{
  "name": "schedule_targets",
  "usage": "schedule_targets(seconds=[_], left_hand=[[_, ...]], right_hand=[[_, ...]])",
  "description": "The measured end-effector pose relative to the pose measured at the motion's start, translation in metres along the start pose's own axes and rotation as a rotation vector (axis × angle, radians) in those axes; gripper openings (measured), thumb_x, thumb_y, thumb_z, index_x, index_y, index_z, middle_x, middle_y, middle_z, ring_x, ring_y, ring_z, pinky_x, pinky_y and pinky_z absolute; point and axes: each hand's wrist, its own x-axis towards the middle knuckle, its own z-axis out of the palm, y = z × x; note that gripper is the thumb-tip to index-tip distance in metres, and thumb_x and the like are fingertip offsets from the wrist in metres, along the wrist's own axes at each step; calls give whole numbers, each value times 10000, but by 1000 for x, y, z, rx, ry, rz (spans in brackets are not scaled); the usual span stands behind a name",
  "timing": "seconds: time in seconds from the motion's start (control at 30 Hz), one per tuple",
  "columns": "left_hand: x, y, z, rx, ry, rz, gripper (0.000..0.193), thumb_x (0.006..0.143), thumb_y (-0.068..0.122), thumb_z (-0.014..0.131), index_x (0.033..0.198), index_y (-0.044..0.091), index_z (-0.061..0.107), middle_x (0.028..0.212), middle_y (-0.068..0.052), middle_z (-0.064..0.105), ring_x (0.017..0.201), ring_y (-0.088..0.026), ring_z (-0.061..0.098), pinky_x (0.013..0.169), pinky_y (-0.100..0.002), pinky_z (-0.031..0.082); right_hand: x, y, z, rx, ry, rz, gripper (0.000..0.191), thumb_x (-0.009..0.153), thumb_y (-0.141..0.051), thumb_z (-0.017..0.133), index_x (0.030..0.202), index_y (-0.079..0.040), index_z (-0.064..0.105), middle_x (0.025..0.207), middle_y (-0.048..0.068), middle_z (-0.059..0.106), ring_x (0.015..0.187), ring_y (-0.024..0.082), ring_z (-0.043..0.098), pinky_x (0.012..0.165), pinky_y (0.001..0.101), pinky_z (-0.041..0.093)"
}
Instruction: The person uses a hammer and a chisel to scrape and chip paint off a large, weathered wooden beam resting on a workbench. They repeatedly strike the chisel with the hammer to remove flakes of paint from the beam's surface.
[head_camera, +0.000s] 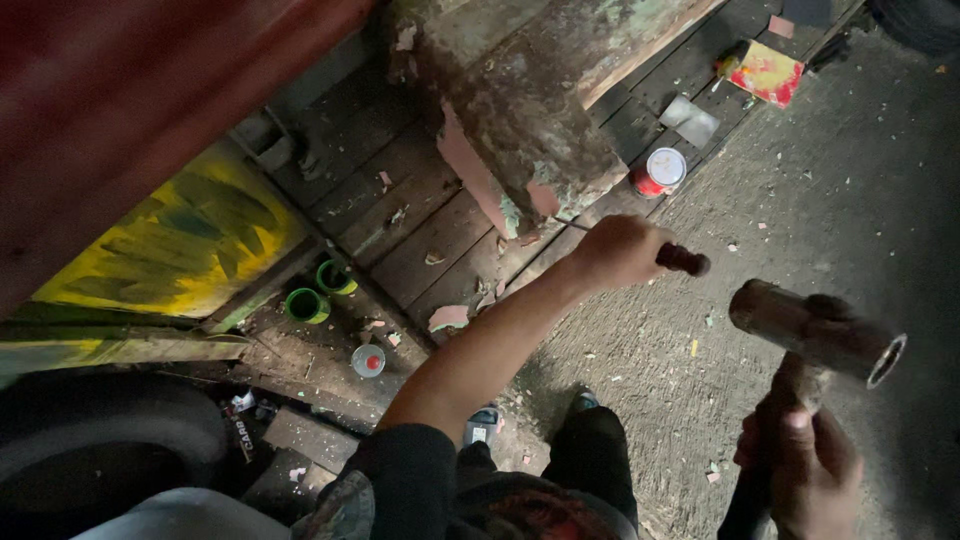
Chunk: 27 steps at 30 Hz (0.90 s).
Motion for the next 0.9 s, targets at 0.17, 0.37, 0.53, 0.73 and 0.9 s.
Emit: schedule_targets(seconds=[0.17,0.37,0.53,0.73,0.9], left_hand=[[14,3,-6,79,4,-115,146,875,245,724,814,113,719,661,-79,709,570,-246,715,565,-421,571],[18,6,-15,63,196,-114,203,789,313,775,792,118,717,690,-123,720,653,-332,724,611,-484,553],[24,7,-8,52,179,-115,127,793,266,735,841,150,744,695,-103,721,648,-315,728,623,-473,564],[32,4,-1,82,181,-184,178,836,309,734,834,131,730,671,-104,709,621,-293,726,596,-470,568],[41,-6,9,75,234,-215,295,870,397,740,774,118,735,630,-116,695,577,-311,697,553,-469,537]], right_hand=[[10,10,-1,111,-62,-22,497,1077,-434,559,1100,61,598,855,159,642,673,246,626,602,402,526],[32,13,6,145,-110,-41,492,1075,-433,561,1110,56,599,830,152,615,659,242,607,587,398,515],[45,2,9,137,-136,-13,543,1076,-457,575,1101,85,594,815,156,609,665,245,600,592,405,511],[63,-11,-1,65,-150,-97,515,1049,-443,561,1186,52,602,872,173,654,675,264,639,587,430,541],[90,-42,-9,27,-65,-362,495,1151,-392,471,1118,89,584,806,197,617,652,261,644,634,429,538]])
